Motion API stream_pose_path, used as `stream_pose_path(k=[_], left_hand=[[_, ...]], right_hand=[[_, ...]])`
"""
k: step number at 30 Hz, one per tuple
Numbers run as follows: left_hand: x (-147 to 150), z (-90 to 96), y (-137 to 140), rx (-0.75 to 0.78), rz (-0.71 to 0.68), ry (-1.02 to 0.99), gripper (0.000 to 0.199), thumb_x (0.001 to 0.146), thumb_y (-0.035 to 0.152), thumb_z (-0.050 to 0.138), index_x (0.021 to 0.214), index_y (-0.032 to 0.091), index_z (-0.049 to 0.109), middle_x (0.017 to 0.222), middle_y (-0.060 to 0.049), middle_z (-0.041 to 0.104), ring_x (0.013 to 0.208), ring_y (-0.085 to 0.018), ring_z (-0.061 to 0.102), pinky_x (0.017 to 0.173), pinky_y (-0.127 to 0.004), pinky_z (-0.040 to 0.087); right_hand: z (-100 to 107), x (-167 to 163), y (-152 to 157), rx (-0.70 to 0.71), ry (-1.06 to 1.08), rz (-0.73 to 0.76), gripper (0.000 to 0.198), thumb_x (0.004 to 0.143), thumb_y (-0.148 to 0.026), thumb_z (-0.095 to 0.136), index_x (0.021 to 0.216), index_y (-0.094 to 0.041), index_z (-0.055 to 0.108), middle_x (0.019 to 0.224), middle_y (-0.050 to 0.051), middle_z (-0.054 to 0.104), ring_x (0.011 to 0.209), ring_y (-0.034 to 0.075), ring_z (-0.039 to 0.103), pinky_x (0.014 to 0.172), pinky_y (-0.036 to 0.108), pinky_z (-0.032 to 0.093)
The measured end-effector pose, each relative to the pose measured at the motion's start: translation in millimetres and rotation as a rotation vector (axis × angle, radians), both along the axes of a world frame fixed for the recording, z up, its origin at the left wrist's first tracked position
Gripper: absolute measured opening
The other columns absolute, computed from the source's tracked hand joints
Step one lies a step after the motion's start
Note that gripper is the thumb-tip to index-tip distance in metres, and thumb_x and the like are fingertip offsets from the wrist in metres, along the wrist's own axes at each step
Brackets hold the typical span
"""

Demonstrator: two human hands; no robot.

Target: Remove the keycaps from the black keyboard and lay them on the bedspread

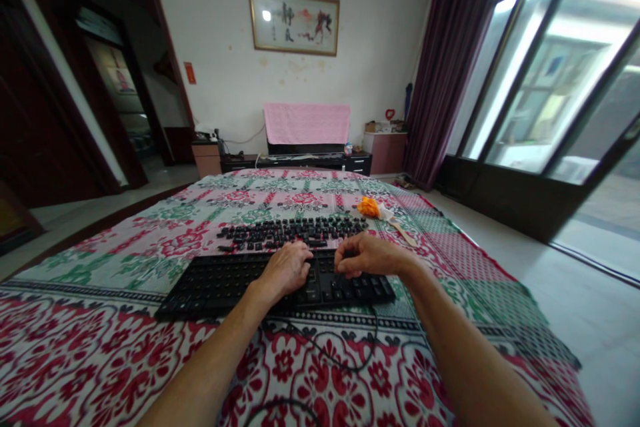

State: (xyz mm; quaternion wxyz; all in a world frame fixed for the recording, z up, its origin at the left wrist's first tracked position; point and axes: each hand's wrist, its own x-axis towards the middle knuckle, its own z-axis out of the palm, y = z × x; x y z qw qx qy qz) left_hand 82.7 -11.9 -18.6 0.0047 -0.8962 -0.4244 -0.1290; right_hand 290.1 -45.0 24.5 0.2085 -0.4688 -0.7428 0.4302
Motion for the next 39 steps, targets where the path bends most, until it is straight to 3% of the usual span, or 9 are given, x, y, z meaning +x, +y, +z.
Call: stream_pose_path(k=[9,17,26,34,39], left_hand=[[1.2,0.7,-0.2,0.014,-0.009,0.049,0.028,0.076,0.018,0.045,0.095,0.018,0.066,0.106,-0.007,0.060,0.097,-0.020,0.053,0.088,-0.030,0.040],[1.0,-0.8,-0.2,0.038,-0.034,0.063,0.028,0.075,0.016,0.045,0.094,0.019,0.065,0.102,-0.006,0.060,0.093,-0.019,0.054,0.086,-0.030,0.041],[1.2,-2.9,-1.0,0.047,-0.020,0.049,0.029,0.075,0.017,0.045,0.095,0.017,0.065,0.105,-0.008,0.059,0.097,-0.022,0.054,0.088,-0.033,0.041],[0.5,-3.4,-1.8,0.062,-0.022,0.075,0.030,0.075,0.017,0.044,0.097,0.018,0.064,0.106,-0.008,0.059,0.097,-0.021,0.053,0.089,-0.033,0.040],[-0.3,-4.7,-1.4,0.069,-0.026,0.071,0.030,0.074,0.017,0.044,0.095,0.018,0.065,0.107,-0.008,0.058,0.097,-0.022,0.054,0.088,-0.033,0.041]], right_hand=[[4.3,-13.3,-0.8,0.016,-0.063,0.074,0.015,0.063,-0.019,0.056,0.072,-0.016,0.068,0.055,-0.002,0.061,0.049,0.009,0.052,0.046,0.017,0.040],[8.4,-32.2,-6.0,-0.003,-0.239,-0.079,0.017,0.062,-0.015,0.050,0.069,-0.014,0.065,0.052,-0.001,0.061,0.045,0.008,0.052,0.044,0.017,0.041],[-2.0,-14.7,-3.6,-0.082,-0.031,0.007,0.016,0.064,-0.019,0.055,0.077,-0.014,0.064,0.056,-0.001,0.064,0.053,0.009,0.058,0.051,0.018,0.046],[-1.8,-30.8,-5.8,-0.051,-0.119,-0.184,0.008,0.063,-0.016,0.053,0.066,-0.014,0.061,0.051,-0.001,0.062,0.046,0.009,0.055,0.046,0.017,0.044],[-8.8,-22.1,-6.3,-0.036,-0.034,-0.123,0.011,0.063,-0.017,0.055,0.070,-0.014,0.062,0.049,-0.003,0.061,0.047,0.009,0.056,0.047,0.017,0.044]])
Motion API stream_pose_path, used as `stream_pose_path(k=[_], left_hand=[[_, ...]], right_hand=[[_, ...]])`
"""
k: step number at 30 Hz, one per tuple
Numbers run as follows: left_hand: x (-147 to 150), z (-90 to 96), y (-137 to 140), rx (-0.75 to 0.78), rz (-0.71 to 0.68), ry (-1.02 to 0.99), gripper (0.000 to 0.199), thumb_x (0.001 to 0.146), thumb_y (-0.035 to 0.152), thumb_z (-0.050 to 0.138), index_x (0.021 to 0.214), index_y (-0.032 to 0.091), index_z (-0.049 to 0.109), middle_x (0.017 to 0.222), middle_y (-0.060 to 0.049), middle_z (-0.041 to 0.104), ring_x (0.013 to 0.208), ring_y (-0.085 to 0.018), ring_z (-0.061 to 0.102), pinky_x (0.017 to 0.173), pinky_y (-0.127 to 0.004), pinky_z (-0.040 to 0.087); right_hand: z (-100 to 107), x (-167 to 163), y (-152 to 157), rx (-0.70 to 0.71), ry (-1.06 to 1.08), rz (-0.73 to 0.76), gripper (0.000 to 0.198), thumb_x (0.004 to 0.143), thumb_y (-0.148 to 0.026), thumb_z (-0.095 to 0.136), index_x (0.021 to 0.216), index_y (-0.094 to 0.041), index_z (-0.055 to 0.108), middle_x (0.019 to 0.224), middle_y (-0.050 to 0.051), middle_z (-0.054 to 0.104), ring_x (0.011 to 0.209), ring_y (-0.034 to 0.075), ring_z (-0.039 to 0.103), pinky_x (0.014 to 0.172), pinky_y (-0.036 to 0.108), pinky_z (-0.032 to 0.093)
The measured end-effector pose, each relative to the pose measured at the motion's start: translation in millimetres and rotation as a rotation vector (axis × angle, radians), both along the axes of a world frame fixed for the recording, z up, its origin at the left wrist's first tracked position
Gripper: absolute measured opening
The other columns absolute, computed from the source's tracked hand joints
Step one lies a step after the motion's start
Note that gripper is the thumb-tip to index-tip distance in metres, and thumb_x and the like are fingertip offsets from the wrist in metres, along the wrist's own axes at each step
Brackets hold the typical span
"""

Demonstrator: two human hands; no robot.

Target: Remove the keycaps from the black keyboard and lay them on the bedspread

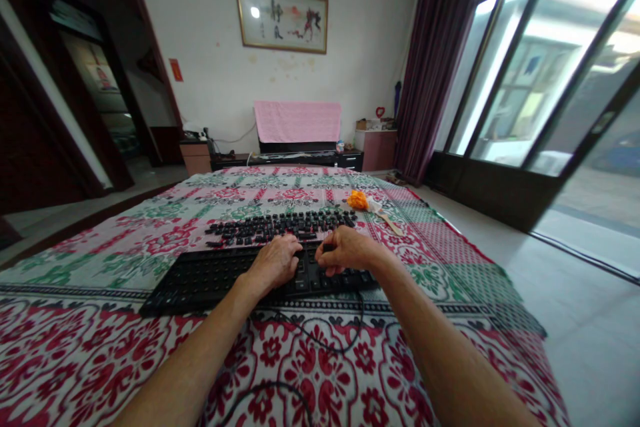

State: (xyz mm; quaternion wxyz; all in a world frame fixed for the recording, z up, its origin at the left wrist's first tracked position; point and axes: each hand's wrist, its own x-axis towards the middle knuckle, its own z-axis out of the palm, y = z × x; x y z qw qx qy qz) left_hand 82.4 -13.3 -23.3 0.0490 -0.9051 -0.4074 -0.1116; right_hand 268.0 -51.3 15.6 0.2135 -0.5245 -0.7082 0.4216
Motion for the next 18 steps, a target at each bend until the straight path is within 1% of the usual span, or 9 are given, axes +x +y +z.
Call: stream_pose_path(k=[4,7,9,11,13,15,18], left_hand=[[-0.1,-3.3,0.6,0.007,0.005,-0.012,0.030,0.073,0.016,0.045,0.096,0.017,0.065,0.107,-0.009,0.058,0.102,-0.022,0.052,0.091,-0.033,0.039],[0.8,-4.5,1.7,-0.009,0.017,-0.025,0.031,0.072,0.015,0.046,0.098,0.019,0.063,0.107,-0.008,0.058,0.102,-0.021,0.051,0.090,-0.032,0.040],[1.1,-3.5,2.9,-0.027,0.030,-0.040,0.032,0.073,0.016,0.047,0.102,0.020,0.061,0.107,-0.006,0.058,0.102,-0.020,0.051,0.089,-0.030,0.040],[0.2,-0.6,4.3,-0.066,0.024,-0.057,0.032,0.076,0.024,0.048,0.106,0.022,0.059,0.107,-0.006,0.057,0.099,-0.020,0.052,0.087,-0.030,0.040],[-2.3,3.5,5.4,-0.136,-0.002,-0.076,0.036,0.078,0.038,0.048,0.108,0.022,0.058,0.108,-0.006,0.056,0.098,-0.020,0.052,0.086,-0.030,0.041],[-5.5,7.6,5.6,-0.222,-0.033,-0.085,0.049,0.075,0.053,0.046,0.111,0.021,0.057,0.114,-0.007,0.053,0.102,-0.021,0.051,0.088,-0.031,0.039],[-8.3,10.7,2.2,-0.323,-0.038,-0.049,0.071,0.066,0.068,0.045,0.119,0.021,0.051,0.128,-0.008,0.043,0.115,-0.028,0.040,0.095,-0.036,0.033]], right_hand=[[-5.7,7.4,-1.0,0.037,0.019,0.048,0.017,0.065,-0.020,0.055,0.079,-0.014,0.064,0.052,-0.003,0.062,0.049,0.008,0.057,0.048,0.015,0.043],[-4.5,3.5,-2.2,0.087,-0.060,0.050,0.016,0.068,-0.024,0.053,0.074,-0.014,0.064,0.053,-0.001,0.063,0.049,0.009,0.057,0.047,0.016,0.043],[-2.2,-2.1,-2.6,0.117,-0.121,0.015,0.022,0.072,-0.031,0.049,0.068,-0.014,0.062,0.051,0.001,0.063,0.048,0.010,0.058,0.046,0.017,0.043],[-0.4,-7.4,-2.2,0.122,-0.166,-0.015,0.029,0.074,-0.036,0.045,0.066,-0.014,0.061,0.050,0.002,0.063,0.047,0.011,0.058,0.044,0.018,0.043],[0.0,-10.5,-0.7,0.118,-0.188,-0.021,0.029,0.074,-0.035,0.044,0.066,-0.014,0.062,0.050,0.003,0.063,0.047,0.012,0.058,0.043,0.018,0.043],[-1.1,-11.3,1.5,0.114,-0.186,-0.025,0.027,0.073,-0.033,0.043,0.067,-0.014,0.061,0.051,0.004,0.063,0.046,0.012,0.059,0.042,0.018,0.043],[-4.1,-9.9,4.8,0.098,-0.161,-0.033,0.024,0.072,-0.030,0.043,0.064,-0.014,0.059,0.052,0.005,0.063,0.045,0.013,0.058,0.042,0.019,0.044]])
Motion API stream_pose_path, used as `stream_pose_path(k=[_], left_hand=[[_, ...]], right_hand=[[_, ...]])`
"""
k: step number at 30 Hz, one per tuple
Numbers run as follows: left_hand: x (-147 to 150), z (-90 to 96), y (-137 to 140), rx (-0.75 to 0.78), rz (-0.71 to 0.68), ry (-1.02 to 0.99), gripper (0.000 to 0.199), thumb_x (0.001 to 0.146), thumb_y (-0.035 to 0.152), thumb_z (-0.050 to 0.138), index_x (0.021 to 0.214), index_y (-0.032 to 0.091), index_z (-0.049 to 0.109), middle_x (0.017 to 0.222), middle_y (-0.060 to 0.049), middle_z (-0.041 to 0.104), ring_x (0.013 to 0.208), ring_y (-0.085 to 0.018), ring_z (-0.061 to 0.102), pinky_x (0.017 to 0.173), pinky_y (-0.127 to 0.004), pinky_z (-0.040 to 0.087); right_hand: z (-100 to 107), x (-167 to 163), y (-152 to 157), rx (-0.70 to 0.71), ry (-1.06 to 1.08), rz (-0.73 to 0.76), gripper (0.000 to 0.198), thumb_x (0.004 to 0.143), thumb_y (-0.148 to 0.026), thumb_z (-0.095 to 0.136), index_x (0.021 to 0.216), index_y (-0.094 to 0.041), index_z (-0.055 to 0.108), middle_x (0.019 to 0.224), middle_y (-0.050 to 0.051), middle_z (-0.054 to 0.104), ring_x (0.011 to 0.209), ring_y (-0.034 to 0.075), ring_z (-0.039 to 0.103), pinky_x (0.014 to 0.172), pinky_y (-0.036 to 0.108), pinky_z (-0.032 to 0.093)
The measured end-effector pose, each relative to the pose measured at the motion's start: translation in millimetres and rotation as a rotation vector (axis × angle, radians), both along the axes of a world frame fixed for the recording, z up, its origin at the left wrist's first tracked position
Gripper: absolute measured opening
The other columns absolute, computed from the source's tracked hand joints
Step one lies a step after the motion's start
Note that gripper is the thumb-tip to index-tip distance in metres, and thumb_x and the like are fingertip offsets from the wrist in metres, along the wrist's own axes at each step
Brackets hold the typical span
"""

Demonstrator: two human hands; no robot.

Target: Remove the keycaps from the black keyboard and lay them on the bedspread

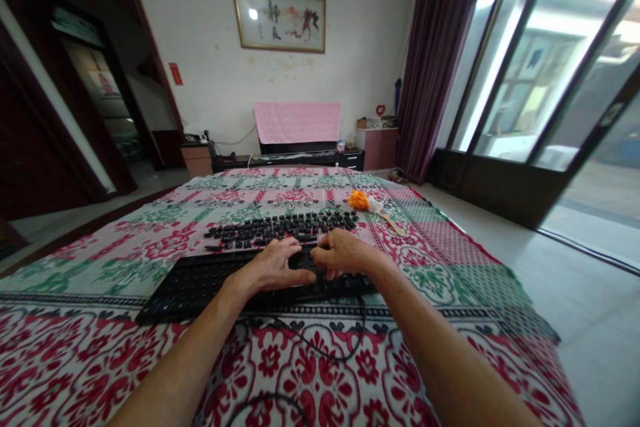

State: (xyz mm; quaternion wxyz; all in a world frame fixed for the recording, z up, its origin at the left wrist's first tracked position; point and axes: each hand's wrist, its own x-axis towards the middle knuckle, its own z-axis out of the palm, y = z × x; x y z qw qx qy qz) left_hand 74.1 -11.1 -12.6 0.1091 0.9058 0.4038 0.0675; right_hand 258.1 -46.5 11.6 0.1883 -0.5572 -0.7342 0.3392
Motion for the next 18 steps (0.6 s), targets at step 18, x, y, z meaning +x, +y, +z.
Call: stream_pose_path(k=[18], left_hand=[[11.0,-5.6,-12.1,-0.036,0.105,0.115,0.103,0.044,0.073,0.056,0.129,0.019,0.037,0.139,-0.014,0.025,0.124,-0.038,0.024,0.097,-0.045,0.029]], right_hand=[[-7.2,16.9,3.6,-0.201,0.296,-0.041,0.018,0.074,-0.021,0.042,0.068,-0.012,0.057,0.065,0.003,0.065,0.047,0.009,0.059,0.045,0.017,0.046]])
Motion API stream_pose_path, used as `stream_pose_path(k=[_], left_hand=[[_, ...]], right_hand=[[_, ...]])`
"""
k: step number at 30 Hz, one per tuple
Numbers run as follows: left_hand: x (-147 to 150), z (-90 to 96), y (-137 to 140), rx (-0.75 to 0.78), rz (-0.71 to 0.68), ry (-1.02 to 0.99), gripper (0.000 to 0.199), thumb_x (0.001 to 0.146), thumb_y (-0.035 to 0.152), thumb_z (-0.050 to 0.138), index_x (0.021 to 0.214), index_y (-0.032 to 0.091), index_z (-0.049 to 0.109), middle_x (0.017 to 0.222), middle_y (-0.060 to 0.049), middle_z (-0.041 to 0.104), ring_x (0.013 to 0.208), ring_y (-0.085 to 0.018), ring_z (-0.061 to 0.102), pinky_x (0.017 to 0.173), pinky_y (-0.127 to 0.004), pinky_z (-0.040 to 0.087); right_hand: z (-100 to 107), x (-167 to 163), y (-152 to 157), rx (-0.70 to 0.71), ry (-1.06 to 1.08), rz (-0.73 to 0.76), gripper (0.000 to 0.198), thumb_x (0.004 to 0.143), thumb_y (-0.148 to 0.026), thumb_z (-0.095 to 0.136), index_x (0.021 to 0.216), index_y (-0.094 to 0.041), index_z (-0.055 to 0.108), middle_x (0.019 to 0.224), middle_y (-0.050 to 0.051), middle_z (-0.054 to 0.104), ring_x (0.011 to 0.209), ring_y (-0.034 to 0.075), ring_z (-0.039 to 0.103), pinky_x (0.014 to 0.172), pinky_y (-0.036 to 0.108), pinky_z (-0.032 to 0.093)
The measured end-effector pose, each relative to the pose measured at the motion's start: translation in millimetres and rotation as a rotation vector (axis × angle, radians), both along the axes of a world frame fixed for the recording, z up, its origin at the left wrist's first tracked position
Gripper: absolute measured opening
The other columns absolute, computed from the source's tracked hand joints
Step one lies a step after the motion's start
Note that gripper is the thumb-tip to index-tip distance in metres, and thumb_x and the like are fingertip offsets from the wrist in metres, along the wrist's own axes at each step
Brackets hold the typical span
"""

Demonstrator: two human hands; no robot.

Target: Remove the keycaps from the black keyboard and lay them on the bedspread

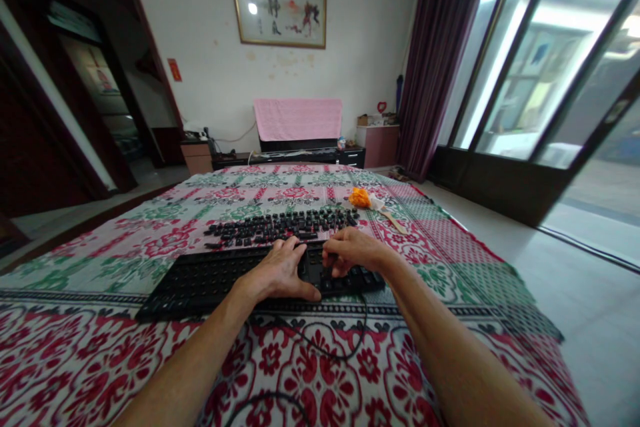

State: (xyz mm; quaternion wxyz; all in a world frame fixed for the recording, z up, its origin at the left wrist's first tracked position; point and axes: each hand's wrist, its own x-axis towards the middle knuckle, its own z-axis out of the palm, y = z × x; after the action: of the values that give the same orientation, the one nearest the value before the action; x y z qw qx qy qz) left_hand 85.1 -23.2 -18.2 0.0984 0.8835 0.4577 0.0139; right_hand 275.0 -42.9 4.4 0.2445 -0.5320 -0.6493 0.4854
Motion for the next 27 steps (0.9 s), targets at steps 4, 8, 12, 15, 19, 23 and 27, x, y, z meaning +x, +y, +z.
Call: stream_pose_path(k=[4,8,12,15,19,23,27], left_hand=[[1.2,-0.6,-1.1,0.022,-0.002,-0.018,0.100,0.045,0.071,0.058,0.128,0.020,0.038,0.137,-0.014,0.027,0.123,-0.038,0.025,0.096,-0.045,0.029],[2.1,1.3,-4.0,0.044,-0.032,-0.056,0.084,0.047,0.064,0.064,0.122,0.029,0.045,0.128,-0.009,0.037,0.117,-0.035,0.033,0.092,-0.043,0.033],[2.5,3.7,-4.6,0.052,-0.065,-0.073,0.073,0.050,0.060,0.066,0.115,0.032,0.051,0.122,-0.006,0.042,0.114,-0.033,0.037,0.091,-0.042,0.033],[3.0,4.8,-3.8,0.055,-0.087,-0.067,0.070,0.051,0.059,0.066,0.113,0.031,0.053,0.120,-0.006,0.044,0.114,-0.032,0.037,0.092,-0.043,0.031],[2.9,4.8,-4.0,0.047,-0.066,-0.066,0.076,0.049,0.063,0.064,0.117,0.032,0.050,0.125,-0.006,0.041,0.114,-0.032,0.037,0.092,-0.043,0.033],[2.5,3.6,-4.7,0.029,-0.023,-0.050,0.091,0.046,0.069,0.061,0.125,0.028,0.044,0.133,-0.009,0.032,0.117,-0.035,0.032,0.093,-0.043,0.033],[2.2,3.2,-4.8,0.028,-0.029,-0.053,0.089,0.048,0.069,0.060,0.125,0.029,0.044,0.132,-0.010,0.033,0.118,-0.036,0.031,0.093,-0.045,0.033]], right_hand=[[1.7,-3.3,0.3,0.079,-0.069,0.038,0.021,0.076,-0.026,0.042,0.068,-0.012,0.056,0.059,0.002,0.064,0.046,0.009,0.059,0.045,0.017,0.045],[14.8,-13.5,-6.9,0.257,-0.296,0.135,0.027,0.077,-0.030,0.043,0.063,-0.012,0.058,0.050,0.003,0.063,0.044,0.009,0.056,0.043,0.016,0.040],[26.4,-20.3,-15.6,0.406,-0.446,0.209,0.027,0.077,-0.027,0.044,0.063,-0.012,0.061,0.050,0.002,0.064,0.045,0.008,0.055,0.043,0.015,0.035],[28.3,-20.4,-16.4,0.447,-0.456,0.243,0.025,0.077,-0.025,0.044,0.066,-0.013,0.062,0.050,0.001,0.064,0.046,0.008,0.055,0.044,0.015,0.035],[24.3,-13.3,-7.5,0.318,-0.335,0.229,0.024,0.078,-0.029,0.046,0.066,-0.013,0.060,0.050,0.001,0.063,0.045,0.009,0.056,0.044,0.016,0.038],[17.5,-4.5,3.3,0.162,-0.142,0.211,0.025,0.079,-0.032,0.046,0.068,-0.013,0.058,0.050,-0.002,0.060,0.045,0.008,0.057,0.047,0.017,0.044],[18.9,-5.3,2.7,0.202,-0.161,0.232,0.025,0.078,-0.032,0.048,0.066,-0.013,0.057,0.049,-0.002,0.059,0.044,0.008,0.056,0.044,0.016,0.042]])
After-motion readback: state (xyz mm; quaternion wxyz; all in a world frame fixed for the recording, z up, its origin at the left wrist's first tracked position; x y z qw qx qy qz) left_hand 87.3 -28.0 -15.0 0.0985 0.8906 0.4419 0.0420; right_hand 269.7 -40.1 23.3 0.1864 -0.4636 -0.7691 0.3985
